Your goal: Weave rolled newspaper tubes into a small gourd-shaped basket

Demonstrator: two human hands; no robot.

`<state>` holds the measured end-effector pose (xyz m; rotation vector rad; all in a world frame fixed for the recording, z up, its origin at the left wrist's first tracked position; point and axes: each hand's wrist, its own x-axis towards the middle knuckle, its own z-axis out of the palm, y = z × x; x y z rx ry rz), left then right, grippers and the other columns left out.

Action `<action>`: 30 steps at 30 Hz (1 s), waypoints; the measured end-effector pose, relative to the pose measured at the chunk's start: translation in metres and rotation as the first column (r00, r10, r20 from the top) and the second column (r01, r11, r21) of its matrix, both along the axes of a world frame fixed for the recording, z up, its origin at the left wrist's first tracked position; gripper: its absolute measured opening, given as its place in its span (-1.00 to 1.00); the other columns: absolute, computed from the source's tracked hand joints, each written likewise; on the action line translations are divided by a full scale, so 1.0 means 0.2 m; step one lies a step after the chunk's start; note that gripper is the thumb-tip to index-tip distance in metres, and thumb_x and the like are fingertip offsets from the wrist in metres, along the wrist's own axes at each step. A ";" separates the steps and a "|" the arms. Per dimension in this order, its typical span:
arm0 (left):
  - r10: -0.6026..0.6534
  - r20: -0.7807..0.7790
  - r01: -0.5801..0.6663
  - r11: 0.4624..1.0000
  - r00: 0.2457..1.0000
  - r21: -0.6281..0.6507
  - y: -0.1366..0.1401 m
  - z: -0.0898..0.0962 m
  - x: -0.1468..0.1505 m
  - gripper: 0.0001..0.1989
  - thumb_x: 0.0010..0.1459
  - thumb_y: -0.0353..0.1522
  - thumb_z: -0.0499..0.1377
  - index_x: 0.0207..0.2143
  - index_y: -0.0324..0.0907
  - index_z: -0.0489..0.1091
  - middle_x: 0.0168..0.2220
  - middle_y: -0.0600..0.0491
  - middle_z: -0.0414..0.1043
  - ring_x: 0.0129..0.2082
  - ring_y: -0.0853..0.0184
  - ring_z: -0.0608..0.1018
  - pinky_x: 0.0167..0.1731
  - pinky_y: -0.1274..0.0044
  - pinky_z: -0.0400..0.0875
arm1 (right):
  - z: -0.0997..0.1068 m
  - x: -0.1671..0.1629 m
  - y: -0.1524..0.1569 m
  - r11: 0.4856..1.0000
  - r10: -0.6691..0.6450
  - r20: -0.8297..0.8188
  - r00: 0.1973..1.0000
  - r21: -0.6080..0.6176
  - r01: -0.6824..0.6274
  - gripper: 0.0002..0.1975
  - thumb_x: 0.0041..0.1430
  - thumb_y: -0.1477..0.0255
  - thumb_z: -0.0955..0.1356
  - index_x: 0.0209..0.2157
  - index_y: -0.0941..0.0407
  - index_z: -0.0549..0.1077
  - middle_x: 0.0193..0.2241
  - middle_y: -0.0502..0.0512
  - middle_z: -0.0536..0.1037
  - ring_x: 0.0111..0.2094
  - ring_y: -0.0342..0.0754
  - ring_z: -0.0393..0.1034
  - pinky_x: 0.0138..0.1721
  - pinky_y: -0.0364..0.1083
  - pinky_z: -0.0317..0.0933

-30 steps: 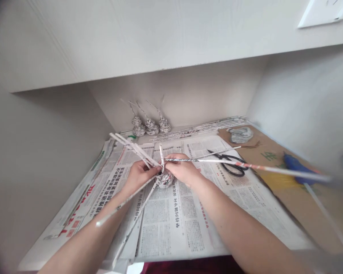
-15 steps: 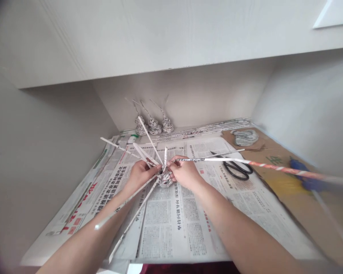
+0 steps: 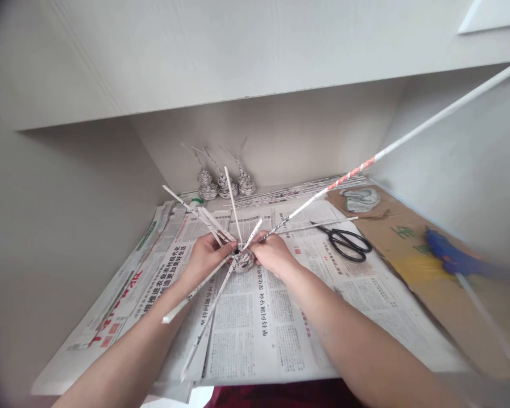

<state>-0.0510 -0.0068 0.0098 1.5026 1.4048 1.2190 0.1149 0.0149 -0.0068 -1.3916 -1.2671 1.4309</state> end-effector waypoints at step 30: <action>-0.019 -0.162 0.023 0.999 0.987 0.022 -0.03 0.05 0.01 -0.84 -0.03 -0.32 0.25 -0.47 -0.26 0.53 -0.45 0.01 0.58 -0.43 0.26 0.57 -0.40 0.55 0.39 | 0.02 -0.04 -0.02 0.989 -0.049 -0.351 0.935 0.115 0.095 -0.90 -0.18 0.45 0.43 -0.51 0.17 0.51 -0.60 -0.01 0.50 -0.55 -0.13 0.35 -0.49 -0.16 0.18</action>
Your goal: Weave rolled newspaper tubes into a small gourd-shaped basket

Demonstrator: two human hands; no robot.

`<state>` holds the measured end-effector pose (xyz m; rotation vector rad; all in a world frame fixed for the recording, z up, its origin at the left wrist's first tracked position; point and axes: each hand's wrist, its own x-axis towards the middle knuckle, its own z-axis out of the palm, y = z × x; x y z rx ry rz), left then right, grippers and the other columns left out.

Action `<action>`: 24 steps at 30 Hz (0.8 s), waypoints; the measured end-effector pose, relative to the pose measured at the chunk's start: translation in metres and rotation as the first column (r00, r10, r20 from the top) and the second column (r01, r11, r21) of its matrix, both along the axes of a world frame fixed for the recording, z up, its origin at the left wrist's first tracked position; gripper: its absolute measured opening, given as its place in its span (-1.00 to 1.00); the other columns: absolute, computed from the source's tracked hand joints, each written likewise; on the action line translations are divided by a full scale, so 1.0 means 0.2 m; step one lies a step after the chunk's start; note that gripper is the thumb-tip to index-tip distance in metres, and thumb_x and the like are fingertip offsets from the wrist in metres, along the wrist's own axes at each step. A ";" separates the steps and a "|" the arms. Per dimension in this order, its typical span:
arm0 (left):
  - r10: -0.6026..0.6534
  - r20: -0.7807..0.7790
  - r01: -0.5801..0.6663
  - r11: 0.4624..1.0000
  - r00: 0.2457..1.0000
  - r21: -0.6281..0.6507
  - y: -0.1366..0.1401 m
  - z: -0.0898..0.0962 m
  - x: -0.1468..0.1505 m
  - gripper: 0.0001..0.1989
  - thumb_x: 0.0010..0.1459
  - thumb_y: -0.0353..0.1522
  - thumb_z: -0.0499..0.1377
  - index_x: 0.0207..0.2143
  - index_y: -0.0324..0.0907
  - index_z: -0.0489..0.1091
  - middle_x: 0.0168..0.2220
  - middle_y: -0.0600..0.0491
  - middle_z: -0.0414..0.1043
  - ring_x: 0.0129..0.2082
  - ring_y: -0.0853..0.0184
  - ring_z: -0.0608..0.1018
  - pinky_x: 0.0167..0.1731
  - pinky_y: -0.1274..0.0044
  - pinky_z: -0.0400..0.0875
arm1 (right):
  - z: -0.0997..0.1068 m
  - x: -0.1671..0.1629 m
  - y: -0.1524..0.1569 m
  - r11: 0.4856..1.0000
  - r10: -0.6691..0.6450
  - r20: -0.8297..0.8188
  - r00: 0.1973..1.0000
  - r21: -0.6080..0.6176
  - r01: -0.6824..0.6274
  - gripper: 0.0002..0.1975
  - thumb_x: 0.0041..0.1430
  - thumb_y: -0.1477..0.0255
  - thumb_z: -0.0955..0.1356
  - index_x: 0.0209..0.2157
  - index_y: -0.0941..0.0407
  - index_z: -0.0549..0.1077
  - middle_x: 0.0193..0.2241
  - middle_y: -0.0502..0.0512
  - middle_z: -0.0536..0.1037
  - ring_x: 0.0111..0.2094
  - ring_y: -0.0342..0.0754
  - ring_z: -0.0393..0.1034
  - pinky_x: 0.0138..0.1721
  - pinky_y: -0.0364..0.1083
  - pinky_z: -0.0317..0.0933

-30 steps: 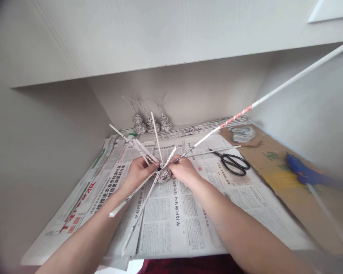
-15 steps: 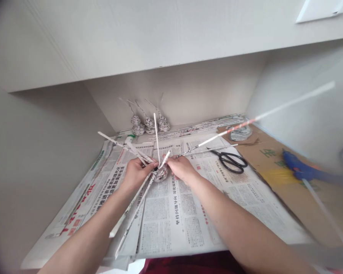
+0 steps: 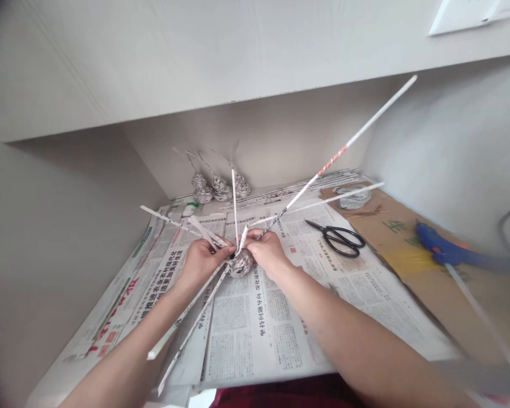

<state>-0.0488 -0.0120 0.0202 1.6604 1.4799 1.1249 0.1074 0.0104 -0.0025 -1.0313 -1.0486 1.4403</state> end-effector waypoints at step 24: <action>-0.062 0.089 0.058 0.997 0.994 0.044 0.02 -0.04 0.00 -0.89 0.02 -0.40 0.19 -0.42 -0.22 0.52 -0.41 0.04 0.58 -0.37 0.30 0.58 -0.30 0.54 0.43 | 0.00 0.00 0.02 1.000 -0.012 0.051 0.999 0.005 0.011 -0.78 -0.18 0.37 0.46 -0.42 0.16 0.49 -0.64 -0.06 0.43 -0.64 -0.22 0.21 -0.62 -0.21 0.06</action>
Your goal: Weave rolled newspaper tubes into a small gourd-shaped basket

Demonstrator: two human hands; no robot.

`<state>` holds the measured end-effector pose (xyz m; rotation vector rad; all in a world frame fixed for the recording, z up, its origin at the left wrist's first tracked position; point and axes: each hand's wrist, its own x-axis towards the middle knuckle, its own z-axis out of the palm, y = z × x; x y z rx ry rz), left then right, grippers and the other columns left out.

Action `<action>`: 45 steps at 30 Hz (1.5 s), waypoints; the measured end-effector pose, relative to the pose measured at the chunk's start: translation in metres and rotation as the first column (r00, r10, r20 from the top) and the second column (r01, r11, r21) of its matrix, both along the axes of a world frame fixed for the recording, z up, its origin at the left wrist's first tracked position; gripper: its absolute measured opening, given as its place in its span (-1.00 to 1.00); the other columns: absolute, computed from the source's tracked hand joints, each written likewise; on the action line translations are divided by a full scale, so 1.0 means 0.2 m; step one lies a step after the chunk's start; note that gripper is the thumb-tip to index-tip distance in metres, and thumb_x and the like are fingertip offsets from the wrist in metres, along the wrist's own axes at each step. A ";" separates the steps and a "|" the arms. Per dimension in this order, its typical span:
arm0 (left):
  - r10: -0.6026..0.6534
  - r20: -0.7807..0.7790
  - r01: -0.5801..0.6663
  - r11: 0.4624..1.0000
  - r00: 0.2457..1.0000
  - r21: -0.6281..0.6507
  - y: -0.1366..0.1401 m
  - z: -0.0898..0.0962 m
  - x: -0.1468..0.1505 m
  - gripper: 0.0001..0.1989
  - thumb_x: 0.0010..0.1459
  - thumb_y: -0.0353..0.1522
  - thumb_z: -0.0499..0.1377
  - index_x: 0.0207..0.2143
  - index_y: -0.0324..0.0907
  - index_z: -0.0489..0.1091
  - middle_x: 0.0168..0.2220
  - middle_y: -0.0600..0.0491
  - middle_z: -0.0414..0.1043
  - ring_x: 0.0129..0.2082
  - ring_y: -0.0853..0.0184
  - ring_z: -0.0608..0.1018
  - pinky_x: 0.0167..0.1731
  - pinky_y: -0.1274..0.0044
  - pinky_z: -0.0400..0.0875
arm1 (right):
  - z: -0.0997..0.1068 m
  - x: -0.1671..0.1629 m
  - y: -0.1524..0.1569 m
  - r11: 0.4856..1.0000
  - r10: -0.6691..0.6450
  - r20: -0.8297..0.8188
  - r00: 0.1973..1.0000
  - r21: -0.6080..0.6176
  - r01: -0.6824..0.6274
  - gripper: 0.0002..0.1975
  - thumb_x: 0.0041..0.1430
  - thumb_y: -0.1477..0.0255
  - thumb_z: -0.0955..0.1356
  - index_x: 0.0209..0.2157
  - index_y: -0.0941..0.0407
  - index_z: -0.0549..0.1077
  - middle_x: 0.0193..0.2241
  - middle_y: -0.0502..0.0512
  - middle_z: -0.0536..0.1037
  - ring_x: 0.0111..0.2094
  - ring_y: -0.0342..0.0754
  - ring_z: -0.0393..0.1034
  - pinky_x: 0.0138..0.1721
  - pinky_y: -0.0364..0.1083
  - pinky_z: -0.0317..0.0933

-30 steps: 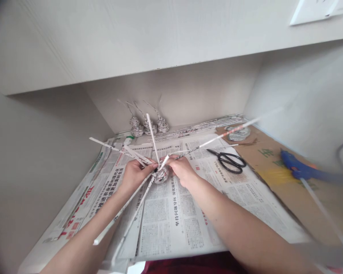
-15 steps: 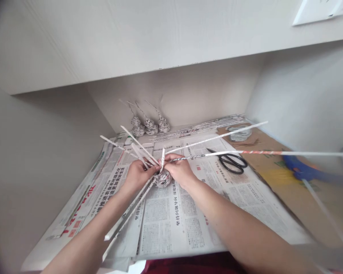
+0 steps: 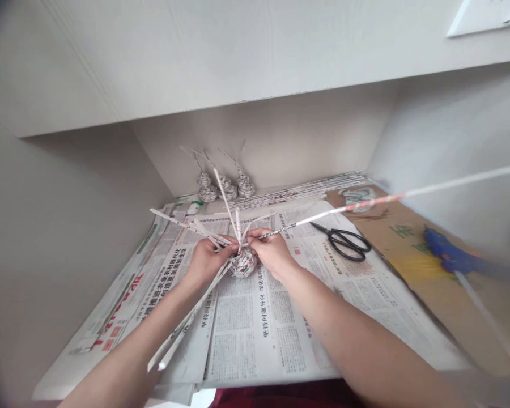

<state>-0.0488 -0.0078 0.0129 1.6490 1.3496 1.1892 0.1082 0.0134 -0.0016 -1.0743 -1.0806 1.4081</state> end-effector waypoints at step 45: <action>-0.001 -0.079 0.003 1.000 0.997 0.030 -0.01 0.00 -0.02 -0.89 -0.04 -0.36 0.27 -0.44 -0.23 0.52 -0.47 0.05 0.55 -0.45 0.33 0.54 -0.40 0.56 0.39 | 0.10 0.13 -0.02 0.865 0.098 0.619 0.779 0.334 -0.374 -0.68 -0.05 0.58 0.34 -0.24 0.01 0.56 -0.23 0.02 0.60 -0.20 0.01 0.48 -0.13 -0.06 0.29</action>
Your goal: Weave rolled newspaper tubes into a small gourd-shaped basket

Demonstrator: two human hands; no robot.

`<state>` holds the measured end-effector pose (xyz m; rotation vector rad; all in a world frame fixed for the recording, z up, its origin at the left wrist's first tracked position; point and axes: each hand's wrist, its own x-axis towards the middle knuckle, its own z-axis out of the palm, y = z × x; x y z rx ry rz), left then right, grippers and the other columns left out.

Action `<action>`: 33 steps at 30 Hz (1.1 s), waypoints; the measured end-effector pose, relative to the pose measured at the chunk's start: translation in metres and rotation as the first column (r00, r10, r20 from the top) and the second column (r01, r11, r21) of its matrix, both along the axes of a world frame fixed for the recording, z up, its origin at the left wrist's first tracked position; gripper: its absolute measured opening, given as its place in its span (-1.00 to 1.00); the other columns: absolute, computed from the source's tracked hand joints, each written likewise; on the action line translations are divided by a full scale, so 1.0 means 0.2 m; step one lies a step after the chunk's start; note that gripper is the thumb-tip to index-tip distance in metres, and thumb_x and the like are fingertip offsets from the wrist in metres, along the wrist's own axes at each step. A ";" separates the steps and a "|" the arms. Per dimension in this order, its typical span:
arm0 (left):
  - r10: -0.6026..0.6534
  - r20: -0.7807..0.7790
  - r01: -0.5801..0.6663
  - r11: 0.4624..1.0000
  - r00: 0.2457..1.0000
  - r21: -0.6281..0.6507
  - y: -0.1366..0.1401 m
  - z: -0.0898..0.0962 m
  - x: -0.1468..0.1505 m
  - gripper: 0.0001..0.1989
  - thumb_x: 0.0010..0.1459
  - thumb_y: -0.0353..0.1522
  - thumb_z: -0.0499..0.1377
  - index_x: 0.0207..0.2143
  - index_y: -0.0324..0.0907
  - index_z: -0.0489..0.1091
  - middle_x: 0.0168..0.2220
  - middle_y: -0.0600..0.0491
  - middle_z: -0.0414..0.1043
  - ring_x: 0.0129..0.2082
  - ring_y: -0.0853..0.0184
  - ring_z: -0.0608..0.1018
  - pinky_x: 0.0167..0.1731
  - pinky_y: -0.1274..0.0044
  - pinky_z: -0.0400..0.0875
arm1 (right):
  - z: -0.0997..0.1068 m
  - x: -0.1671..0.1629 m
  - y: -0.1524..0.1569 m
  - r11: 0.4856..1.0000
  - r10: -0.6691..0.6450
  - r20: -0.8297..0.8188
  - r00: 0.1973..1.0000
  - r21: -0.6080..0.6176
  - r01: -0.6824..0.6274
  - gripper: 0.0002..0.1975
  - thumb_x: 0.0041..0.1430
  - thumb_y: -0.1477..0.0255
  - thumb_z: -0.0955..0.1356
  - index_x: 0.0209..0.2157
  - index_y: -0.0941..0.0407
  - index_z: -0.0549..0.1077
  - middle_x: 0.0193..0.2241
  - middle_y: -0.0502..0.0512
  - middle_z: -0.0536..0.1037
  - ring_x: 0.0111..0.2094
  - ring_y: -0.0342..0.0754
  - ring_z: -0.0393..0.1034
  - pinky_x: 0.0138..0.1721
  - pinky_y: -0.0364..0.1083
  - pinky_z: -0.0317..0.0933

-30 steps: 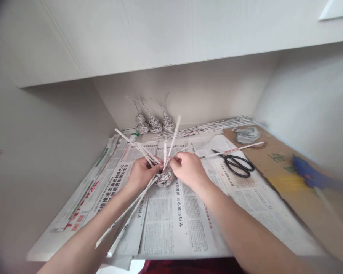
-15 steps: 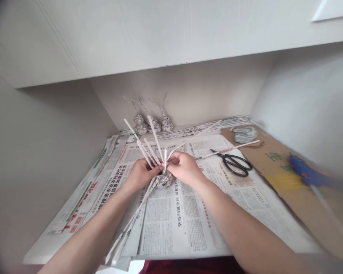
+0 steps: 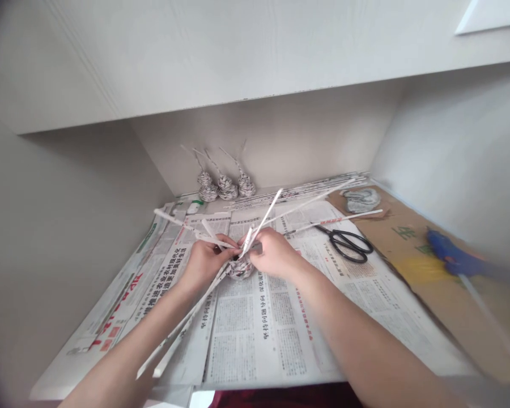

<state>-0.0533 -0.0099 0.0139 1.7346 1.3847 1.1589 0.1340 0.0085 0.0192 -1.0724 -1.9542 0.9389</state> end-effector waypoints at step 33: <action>-0.135 -0.274 0.273 0.779 0.952 0.565 -0.09 0.09 -0.06 -0.85 0.16 -0.39 0.17 -0.23 -0.15 0.50 -0.25 -0.04 0.47 -0.21 0.29 0.49 -0.18 0.47 0.39 | 0.13 -0.07 -0.12 0.923 -0.246 -0.067 0.967 0.289 0.255 -0.92 0.03 0.46 0.37 -0.50 0.03 0.49 -0.46 0.00 0.54 -0.29 -0.03 0.40 -0.22 -0.07 0.22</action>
